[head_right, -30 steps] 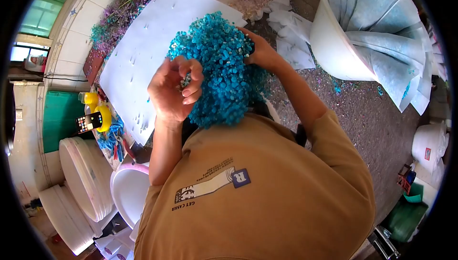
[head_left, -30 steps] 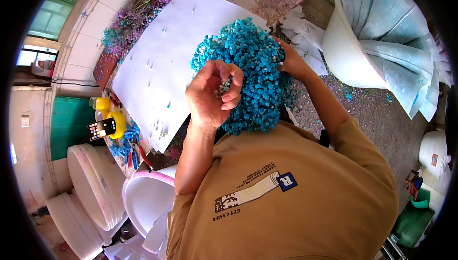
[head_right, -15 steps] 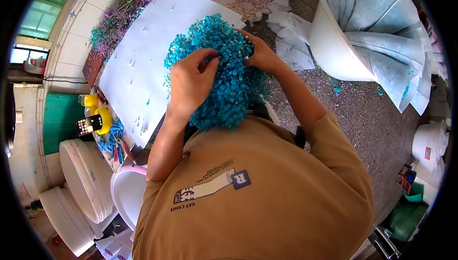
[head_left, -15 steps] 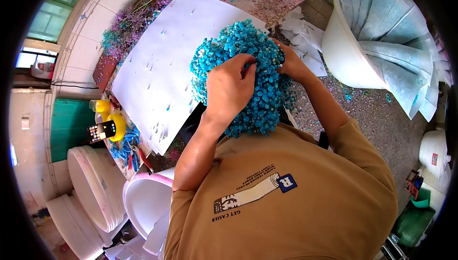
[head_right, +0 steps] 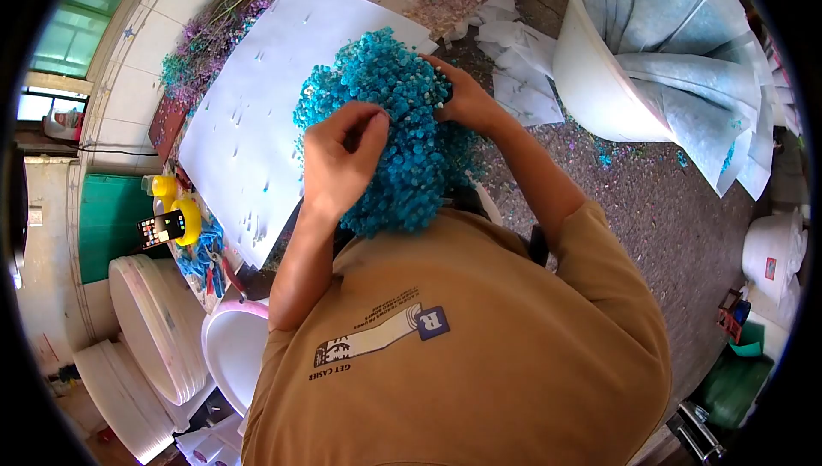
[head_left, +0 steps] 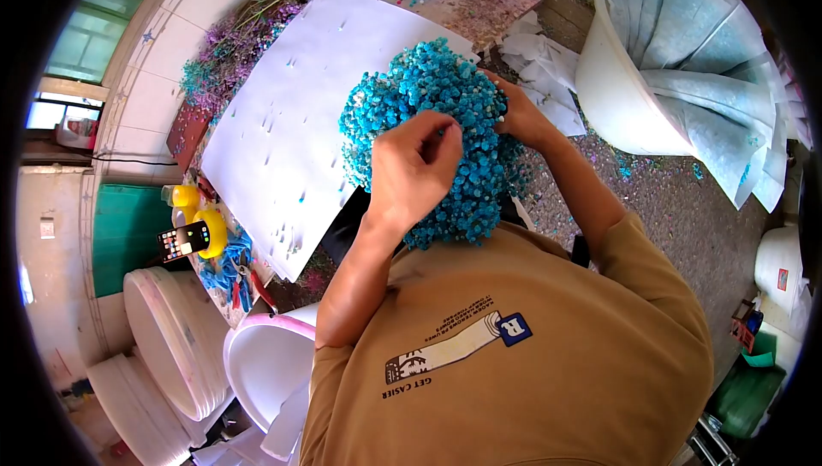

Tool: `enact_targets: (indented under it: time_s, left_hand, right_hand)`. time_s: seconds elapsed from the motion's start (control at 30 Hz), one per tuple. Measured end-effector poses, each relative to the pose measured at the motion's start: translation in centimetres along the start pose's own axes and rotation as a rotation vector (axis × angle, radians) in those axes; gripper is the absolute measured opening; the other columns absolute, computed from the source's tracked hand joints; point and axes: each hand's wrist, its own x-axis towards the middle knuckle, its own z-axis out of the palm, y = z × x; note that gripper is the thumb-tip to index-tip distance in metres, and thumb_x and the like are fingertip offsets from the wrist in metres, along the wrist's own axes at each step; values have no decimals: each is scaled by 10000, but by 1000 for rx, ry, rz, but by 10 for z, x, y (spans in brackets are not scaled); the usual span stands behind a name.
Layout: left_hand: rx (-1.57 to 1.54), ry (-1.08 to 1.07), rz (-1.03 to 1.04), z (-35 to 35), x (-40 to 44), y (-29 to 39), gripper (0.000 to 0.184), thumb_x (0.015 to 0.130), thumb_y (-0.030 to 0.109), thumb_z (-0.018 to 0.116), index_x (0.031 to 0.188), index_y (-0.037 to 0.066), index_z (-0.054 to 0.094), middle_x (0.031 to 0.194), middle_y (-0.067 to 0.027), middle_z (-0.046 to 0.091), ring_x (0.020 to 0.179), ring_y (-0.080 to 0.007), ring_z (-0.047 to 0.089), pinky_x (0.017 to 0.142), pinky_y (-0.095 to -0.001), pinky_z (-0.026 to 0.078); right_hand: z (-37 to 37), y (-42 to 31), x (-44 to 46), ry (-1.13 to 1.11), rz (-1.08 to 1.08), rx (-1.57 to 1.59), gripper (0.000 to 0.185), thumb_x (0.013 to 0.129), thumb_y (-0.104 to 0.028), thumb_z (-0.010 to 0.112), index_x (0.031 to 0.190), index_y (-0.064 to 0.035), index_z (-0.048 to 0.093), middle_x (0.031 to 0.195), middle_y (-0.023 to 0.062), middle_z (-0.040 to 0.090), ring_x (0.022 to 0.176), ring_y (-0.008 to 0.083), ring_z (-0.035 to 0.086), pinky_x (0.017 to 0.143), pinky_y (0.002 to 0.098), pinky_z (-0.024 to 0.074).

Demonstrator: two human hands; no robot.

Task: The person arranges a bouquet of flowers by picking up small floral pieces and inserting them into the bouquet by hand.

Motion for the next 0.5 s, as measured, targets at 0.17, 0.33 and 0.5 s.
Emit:
enact_targets:
  time_s: [0.17,0.33,0.5]
  left_hand:
    - [231,20,380,10,-5,6,128,832,73,733,950,37,701,759,-117,672,595,-235,635,555,-328,492]
    - [403,111,519,17,9,-13,120,821,51,728,934,43,690,792,-126,681,659,-312,661,586,-372,521]
    - [298,154,485,13,5,-12,108,819,40,725,919,37,684,786,-134,679,670,-318,667,590,-374,527]
  right_hand:
    - [2,0,1,-1,12,3,989,553,-14,706,1497,-60,417,1320,130,608,1220,213,550,1094,330,378]
    - [2,2,2,-2,-25,-9,980,558,-14,711,1494,-71,425,1328,128,605,1233,224,548,1101,342,374]
    - [2,2,1,-6,-27,14,952,570,-30,716,1478,-53,431,1319,103,610,1226,198,544,1109,338,365]
